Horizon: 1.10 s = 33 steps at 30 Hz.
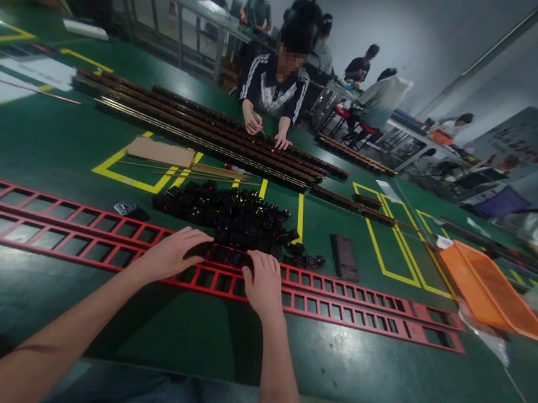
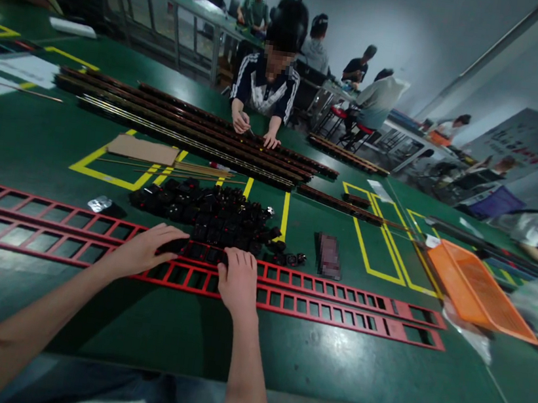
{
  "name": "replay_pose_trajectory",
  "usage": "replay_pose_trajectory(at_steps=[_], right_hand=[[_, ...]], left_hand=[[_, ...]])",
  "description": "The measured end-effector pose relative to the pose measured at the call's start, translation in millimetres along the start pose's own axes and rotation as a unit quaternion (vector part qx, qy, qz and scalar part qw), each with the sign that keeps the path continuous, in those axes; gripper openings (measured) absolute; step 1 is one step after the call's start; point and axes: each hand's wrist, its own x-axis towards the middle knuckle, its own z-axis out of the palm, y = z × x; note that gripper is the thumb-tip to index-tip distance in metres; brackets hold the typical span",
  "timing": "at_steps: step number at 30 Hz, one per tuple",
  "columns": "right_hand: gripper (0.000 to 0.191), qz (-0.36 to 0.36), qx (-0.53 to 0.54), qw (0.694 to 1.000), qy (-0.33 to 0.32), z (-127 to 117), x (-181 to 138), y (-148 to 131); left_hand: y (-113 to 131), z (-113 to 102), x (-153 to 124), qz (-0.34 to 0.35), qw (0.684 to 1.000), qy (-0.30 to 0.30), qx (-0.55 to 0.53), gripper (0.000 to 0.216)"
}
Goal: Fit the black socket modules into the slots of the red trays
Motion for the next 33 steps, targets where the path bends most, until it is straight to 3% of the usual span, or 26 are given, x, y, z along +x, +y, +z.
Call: replay_pose_trajectory(at_steps=[12, 33], right_hand=[[0.032, -0.005, -0.007, 1.0, 0.009, 2.4, 1.5, 3.1], [0.032, -0.002, -0.01, 1.0, 0.008, 3.4, 0.2, 3.1]], left_hand=[[11.0, -1.9, 1.7, -0.011, 0.999, -0.008, 0.044, 0.039], [0.6, 7.1, 2.3, -0.008, 0.999, 0.004, 0.04, 0.036]])
